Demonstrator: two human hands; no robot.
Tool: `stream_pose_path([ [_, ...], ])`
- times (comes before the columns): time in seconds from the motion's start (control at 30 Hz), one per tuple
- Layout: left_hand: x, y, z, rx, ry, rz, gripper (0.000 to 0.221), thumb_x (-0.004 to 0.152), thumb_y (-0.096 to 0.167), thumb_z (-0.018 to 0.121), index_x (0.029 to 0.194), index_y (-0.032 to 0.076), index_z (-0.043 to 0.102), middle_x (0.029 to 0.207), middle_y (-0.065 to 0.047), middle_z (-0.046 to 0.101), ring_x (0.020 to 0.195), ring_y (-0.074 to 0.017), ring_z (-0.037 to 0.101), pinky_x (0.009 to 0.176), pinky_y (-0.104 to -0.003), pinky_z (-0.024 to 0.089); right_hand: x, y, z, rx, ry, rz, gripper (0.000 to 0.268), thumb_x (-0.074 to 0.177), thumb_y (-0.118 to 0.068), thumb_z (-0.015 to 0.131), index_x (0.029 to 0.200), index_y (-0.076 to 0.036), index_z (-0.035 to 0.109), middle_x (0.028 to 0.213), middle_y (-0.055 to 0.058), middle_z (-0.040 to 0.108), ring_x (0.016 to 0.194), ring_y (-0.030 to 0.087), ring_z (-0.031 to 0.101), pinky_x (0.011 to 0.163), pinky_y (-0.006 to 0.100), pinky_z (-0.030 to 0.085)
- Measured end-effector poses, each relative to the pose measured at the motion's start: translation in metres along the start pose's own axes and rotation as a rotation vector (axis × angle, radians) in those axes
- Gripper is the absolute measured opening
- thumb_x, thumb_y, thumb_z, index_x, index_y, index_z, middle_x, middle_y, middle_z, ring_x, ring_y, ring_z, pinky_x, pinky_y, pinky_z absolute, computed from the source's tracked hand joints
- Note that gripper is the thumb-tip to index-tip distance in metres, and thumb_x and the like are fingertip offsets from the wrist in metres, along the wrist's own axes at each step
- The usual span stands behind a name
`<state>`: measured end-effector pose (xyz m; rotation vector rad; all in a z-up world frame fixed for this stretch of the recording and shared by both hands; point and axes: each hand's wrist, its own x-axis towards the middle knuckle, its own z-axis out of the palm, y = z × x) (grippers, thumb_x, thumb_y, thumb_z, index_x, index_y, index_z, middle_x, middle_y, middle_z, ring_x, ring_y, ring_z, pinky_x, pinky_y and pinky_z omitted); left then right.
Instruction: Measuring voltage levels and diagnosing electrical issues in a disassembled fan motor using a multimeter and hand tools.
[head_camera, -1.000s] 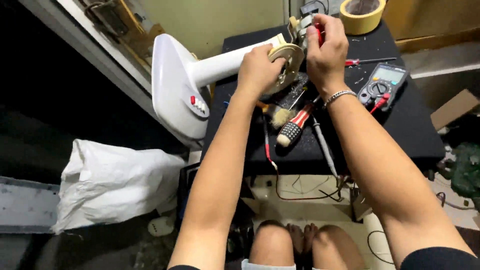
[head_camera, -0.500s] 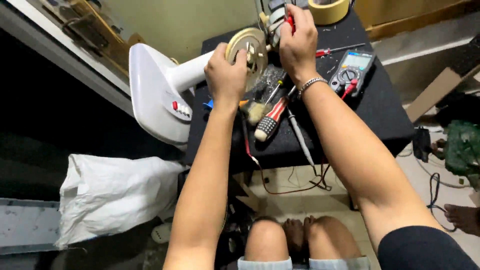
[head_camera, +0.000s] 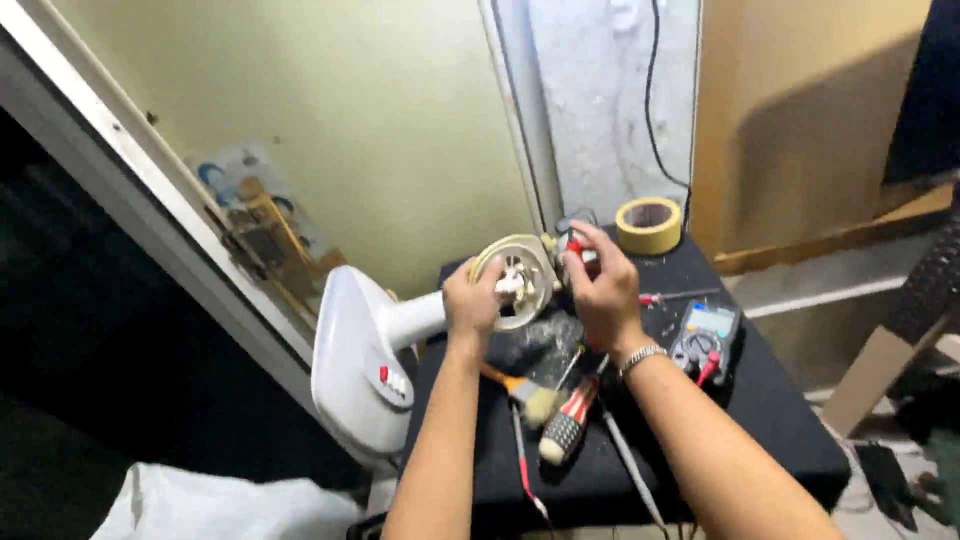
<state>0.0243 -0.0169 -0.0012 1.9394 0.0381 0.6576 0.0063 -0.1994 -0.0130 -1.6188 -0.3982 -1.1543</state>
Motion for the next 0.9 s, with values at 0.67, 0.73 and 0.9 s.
stream_pose_path([
  [0.67, -0.006, -0.032, 0.014, -0.845, 0.019, -0.294, 0.026, 0.099, 0.018, 0.067, 0.117, 0.001, 0.072, 0.096, -0.021, 0.076, 0.077, -0.0272, 0.077, 0.063, -0.036, 0.067, -0.013, 0.006, 0.018, 0.241, -0.365, 0.483, 0.029, 0.088, -0.012, 0.074, 0.117, -0.011, 0.072, 0.089, 0.013, 0.078, 0.055, 0.021, 0.073, 0.045, 0.031, 0.058],
  [0.73, -0.004, -0.038, 0.018, -0.808, 0.002, -0.263, 0.025, 0.098, 0.016, 0.067, 0.117, 0.001, 0.072, 0.094, -0.022, 0.077, 0.077, -0.0265, 0.076, 0.063, -0.035, 0.067, -0.012, 0.001, 0.021, 0.221, -0.412, 0.516, 0.03, 0.087, -0.012, 0.073, 0.118, -0.012, 0.074, 0.082, 0.014, 0.077, 0.048, 0.021, 0.07, 0.043, 0.031, 0.056],
  [0.9, -0.006, -0.05, 0.023, -0.688, -0.034, -0.268, 0.025, 0.094, 0.008, 0.069, 0.118, 0.001, 0.072, 0.095, -0.021, 0.075, 0.076, -0.0256, 0.074, 0.065, -0.033, 0.066, -0.013, -0.013, 0.019, 0.172, -0.547, 0.653, 0.031, 0.086, -0.015, 0.071, 0.117, -0.016, 0.077, 0.075, 0.016, 0.076, 0.041, 0.022, 0.066, 0.042, 0.031, 0.054],
])
